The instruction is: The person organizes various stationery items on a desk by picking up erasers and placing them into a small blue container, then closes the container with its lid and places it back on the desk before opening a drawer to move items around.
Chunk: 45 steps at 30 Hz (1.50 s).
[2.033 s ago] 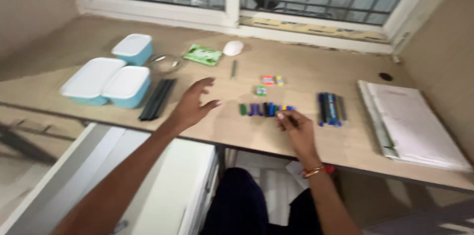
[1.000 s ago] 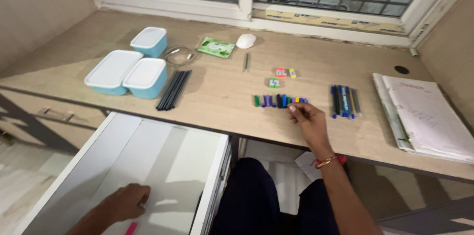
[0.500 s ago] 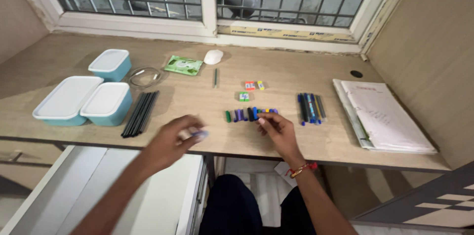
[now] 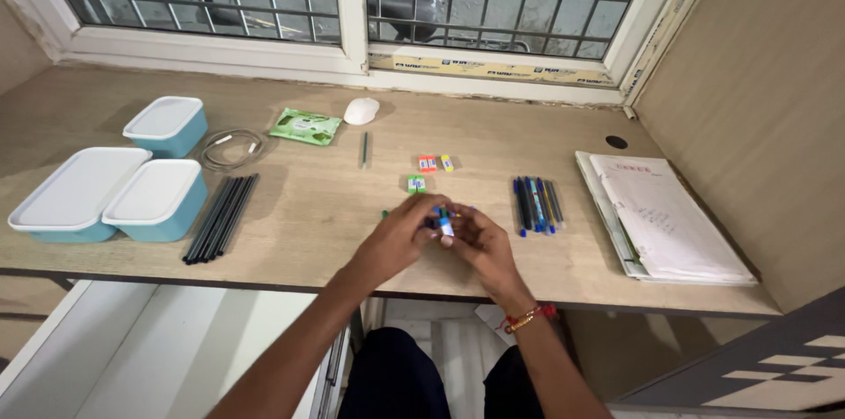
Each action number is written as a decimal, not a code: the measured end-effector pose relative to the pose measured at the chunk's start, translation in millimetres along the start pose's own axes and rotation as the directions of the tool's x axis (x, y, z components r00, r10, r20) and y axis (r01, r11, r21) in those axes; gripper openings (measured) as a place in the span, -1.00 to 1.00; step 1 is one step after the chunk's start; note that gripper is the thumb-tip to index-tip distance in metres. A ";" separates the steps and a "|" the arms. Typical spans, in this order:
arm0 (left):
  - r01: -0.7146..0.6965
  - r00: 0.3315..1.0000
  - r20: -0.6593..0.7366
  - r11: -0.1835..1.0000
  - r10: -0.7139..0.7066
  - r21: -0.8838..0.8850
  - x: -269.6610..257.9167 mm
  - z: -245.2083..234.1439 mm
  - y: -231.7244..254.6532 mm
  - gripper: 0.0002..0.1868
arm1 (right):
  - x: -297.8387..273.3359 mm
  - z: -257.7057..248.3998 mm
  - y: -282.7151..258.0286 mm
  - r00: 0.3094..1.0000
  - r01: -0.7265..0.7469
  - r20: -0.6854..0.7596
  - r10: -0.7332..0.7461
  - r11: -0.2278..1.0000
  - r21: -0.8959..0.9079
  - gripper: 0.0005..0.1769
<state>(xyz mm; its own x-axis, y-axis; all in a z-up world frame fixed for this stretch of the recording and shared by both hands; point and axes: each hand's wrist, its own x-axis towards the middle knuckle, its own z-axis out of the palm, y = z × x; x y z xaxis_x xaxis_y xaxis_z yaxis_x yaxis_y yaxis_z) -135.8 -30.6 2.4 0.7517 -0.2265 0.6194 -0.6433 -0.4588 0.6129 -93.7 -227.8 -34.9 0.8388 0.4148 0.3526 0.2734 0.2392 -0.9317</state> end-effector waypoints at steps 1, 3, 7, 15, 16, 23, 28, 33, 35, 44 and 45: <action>0.003 1.000 0.004 0.999 -0.003 0.033 1.0 -3.1 -3.6 -0.44 | -1.4 1.3 -3.4 0.999 -0.026 -0.046 0.026 1.000 -0.011 -0.39; 0.058 0.994 -0.100 0.995 -0.049 0.087 4.7 -13.2 -19.2 -0.47 | -4.8 3.7 -8.4 0.987 -0.081 -0.142 0.076 0.996 -0.029 -0.39; 0.217 0.929 -0.340 0.959 -0.145 0.183 -5.4 -40.4 -60.9 -0.56 | -2.2 5.9 -8.1 0.981 -0.050 -0.186 0.053 0.999 0.020 -0.50; 0.417 0.667 -0.621 0.897 -0.412 -0.148 -26.7 -53.1 -90.6 -0.76 | 1.1 8.0 8.0 0.977 -0.047 -0.212 0.029 0.996 -0.080 -0.51; 0.411 0.669 -0.619 0.899 -0.412 -0.153 -27.0 -54.6 -91.3 -0.76 | -0.7 11.5 7.9 0.978 -0.051 -0.207 0.012 0.982 -0.180 -0.51; 0.377 0.668 -0.603 0.897 -0.436 -0.231 -30.5 -55.6 -104.1 -0.76 | -27.4 48.4 -12.2 0.953 0.238 0.096 -0.287 0.515 -0.824 -0.50; 0.201 0.651 -0.553 0.820 -0.520 -0.536 -36.8 -64.8 -113.3 -0.73 | -28.6 46.8 -16.6 0.973 0.191 0.077 -0.217 0.573 -0.797 -0.45; 0.303 0.760 -0.422 0.844 -0.495 -0.443 -94.6 -111.9 -73.6 -0.72 | -31.9 9.5 -1.2 0.980 -0.002 -0.172 -0.098 0.864 -0.503 -0.67; 0.346 0.785 -0.335 0.817 -0.521 -0.462 -135.6 -136.2 -51.0 -0.77 | -29.1 -4.8 9.0 0.965 -0.015 -0.257 -0.049 0.971 -0.240 -0.72; 0.738 -0.027 0.283 0.172 -0.959 0.653 -334.2 -221.1 -4.4 -0.60 | -29.7 -19.9 16.6 0.946 -0.035 -0.292 0.139 0.942 0.335 -0.82; 0.671 -0.149 0.303 0.128 -0.941 0.730 -350.7 -220.5 -5.6 -0.52 | -29.8 -19.7 15.1 0.944 -0.044 -0.294 0.151 0.938 0.343 -0.83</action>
<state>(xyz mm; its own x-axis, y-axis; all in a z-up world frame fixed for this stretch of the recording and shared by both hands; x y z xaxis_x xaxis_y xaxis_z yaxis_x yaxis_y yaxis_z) -427.8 240.9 -110.1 0.5374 0.2055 -0.8179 0.5280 -0.8382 0.1364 -105.3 -253.8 -61.2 0.9714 0.1698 0.1661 0.0582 0.5078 -0.8595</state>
